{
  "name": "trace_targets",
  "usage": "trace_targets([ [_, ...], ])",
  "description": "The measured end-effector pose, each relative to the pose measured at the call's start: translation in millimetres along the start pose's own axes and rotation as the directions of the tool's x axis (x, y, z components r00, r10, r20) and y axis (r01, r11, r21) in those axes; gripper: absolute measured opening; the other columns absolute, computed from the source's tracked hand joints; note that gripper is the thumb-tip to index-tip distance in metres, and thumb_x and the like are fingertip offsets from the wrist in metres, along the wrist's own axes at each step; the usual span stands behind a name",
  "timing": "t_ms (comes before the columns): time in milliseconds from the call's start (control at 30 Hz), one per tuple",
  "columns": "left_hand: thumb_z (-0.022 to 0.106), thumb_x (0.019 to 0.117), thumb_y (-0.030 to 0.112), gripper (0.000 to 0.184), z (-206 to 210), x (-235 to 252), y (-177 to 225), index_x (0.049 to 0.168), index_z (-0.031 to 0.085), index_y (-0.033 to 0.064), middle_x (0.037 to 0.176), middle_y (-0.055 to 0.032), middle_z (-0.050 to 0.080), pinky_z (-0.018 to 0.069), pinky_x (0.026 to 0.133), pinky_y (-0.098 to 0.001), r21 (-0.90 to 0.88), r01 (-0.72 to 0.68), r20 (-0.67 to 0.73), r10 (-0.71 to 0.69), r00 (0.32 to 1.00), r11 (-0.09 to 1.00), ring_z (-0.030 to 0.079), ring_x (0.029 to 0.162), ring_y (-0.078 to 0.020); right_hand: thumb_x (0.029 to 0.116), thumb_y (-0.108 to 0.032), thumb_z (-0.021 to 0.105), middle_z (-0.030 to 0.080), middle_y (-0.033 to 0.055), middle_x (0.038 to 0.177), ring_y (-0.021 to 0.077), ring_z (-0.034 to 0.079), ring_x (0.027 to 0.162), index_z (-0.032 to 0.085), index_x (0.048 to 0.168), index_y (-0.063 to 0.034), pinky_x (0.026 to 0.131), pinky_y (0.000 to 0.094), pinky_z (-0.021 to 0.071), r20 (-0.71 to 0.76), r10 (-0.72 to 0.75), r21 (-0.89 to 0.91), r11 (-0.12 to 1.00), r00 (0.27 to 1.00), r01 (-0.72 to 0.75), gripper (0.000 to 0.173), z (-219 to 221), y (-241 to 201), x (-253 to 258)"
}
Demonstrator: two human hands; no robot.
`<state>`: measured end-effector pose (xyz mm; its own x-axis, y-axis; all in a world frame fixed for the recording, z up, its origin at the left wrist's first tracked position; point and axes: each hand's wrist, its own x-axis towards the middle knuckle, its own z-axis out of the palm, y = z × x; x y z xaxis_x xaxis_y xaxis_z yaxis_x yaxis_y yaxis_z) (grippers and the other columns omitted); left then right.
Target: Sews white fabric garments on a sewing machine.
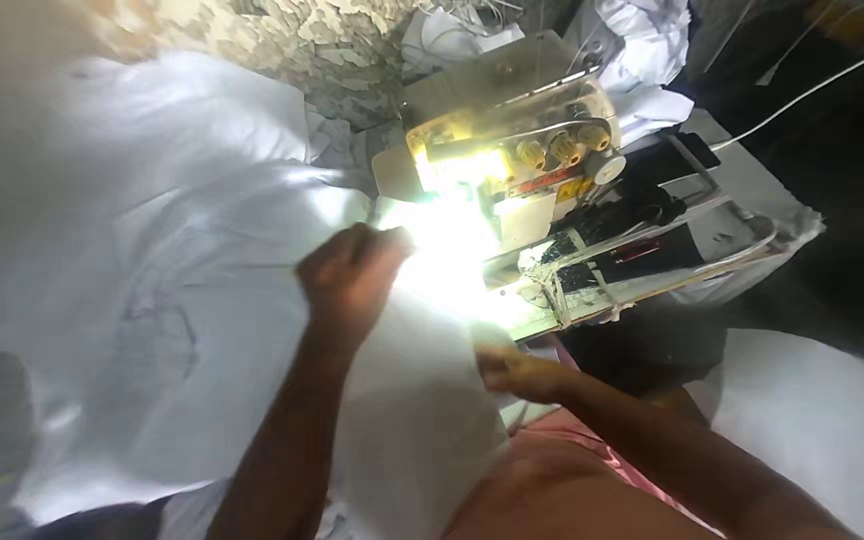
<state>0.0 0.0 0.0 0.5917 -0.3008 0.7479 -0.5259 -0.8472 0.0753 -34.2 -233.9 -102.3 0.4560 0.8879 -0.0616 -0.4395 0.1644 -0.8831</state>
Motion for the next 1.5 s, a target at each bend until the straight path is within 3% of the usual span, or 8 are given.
trace_targets([
  [133,0.062,0.0994,0.012,0.024,60,-11,-15,0.087,0.071,-0.0055,0.078,-0.022,0.067,0.0521,0.065,-0.0457,-0.024,0.154,0.193,-0.146,0.97,0.988,0.068,0.074,-0.0364,0.1109,-0.029,0.04,0.067,-0.0019,0.087,0.0045,0.065,0.076,0.059,0.114,-0.012,0.071,0.0247,0.056,-0.506,-0.029,0.047,0.997,0.862,0.061,0.026,-16,-10,33],
  [233,0.06,0.0993,0.007,0.021,67,-9,-14,0.092,0.072,-0.0087,0.09,-0.0234,0.069,0.0531,0.077,-0.0496,-0.036,0.387,0.326,-0.356,0.876,0.921,0.068,0.086,-0.0362,0.1087,-0.022,0.048,0.06,-0.0017,0.074,0.0035,0.056,0.062,0.063,0.098,-0.0101,0.059,0.0215,0.0485,-0.648,-0.163,-0.102,0.987,0.744,0.127,0.021,-13,-6,43],
  [333,0.06,0.101,0.01,0.021,58,2,0,0.096,0.072,-0.0061,0.092,-0.0186,0.068,0.051,0.078,-0.0455,-0.044,0.556,0.417,-0.491,0.765,0.83,0.065,0.084,-0.0282,0.1057,-0.015,0.053,0.06,-0.003,0.074,0.0013,0.055,0.063,0.063,0.104,-0.0084,0.06,0.0191,0.0475,-0.685,-0.226,-0.164,0.974,0.693,0.157,0.012,-6,-5,41],
  [500,0.062,0.101,0.014,0.022,59,2,5,0.096,0.074,-0.0039,0.087,-0.02,0.069,0.0506,0.07,-0.0487,0.059,0.459,0.392,-0.443,0.806,0.887,0.067,0.078,-0.0329,0.1009,-0.002,0.056,0.064,-0.002,0.07,0.0015,0.059,0.059,0.051,0.129,-0.0108,0.057,0.0196,0.0494,-0.762,-0.157,-0.028,0.977,0.629,0.21,0.029,-2,-12,44],
  [667,0.065,0.0974,0.009,0.016,71,-2,-3,0.094,0.076,-0.0024,0.084,-0.0207,0.071,0.0524,0.068,-0.0478,0.049,0.333,0.316,-0.331,0.889,0.942,0.07,0.078,-0.0351,0.103,-0.002,0.053,0.068,0.004,0.087,0.0085,0.065,0.074,0.053,0.129,-0.0085,0.071,0.0273,0.0547,-0.752,0.078,0.216,0.967,0.654,0.133,0.027,-3,-20,48],
  [767,0.064,0.0934,0.001,0.012,87,-15,-18,0.095,0.075,-0.004,0.091,-0.0223,0.072,0.054,0.076,-0.0437,-0.049,0.336,0.244,-0.315,0.917,0.941,0.071,0.085,-0.0344,0.1035,-0.005,0.054,0.068,0.0014,0.081,0.0051,0.063,0.069,0.06,0.119,-0.0059,0.067,0.0238,0.0525,-0.744,0.047,0.139,0.987,0.667,0.085,0.016,-10,-18,49],
  [967,0.07,0.0883,0.001,0.008,89,-25,-20,0.091,0.072,-0.0056,0.087,-0.019,0.071,0.0541,0.079,-0.0376,-0.17,0.412,0.249,-0.365,0.897,0.895,0.069,0.082,-0.0262,0.1012,-0.006,0.059,0.062,-0.0033,0.067,0.0012,0.056,0.06,0.058,0.111,-0.0057,0.061,0.0205,0.0474,-0.704,-0.112,-0.128,0.991,0.702,0.029,0.01,-18,0,36],
  [1500,0.071,0.093,0.012,0.01,79,-14,-7,0.096,0.077,0.005,0.092,-0.0117,0.073,0.0513,0.08,-0.043,-0.12,0.563,0.4,-0.479,0.781,0.817,0.068,0.088,-0.023,0.102,-0.006,0.058,0.058,-0.0038,0.064,0.0001,0.051,0.056,0.055,0.116,-0.0051,0.058,0.0195,0.0435,-0.689,-0.122,-0.168,0.986,0.714,0.006,0.014,-21,13,35],
])
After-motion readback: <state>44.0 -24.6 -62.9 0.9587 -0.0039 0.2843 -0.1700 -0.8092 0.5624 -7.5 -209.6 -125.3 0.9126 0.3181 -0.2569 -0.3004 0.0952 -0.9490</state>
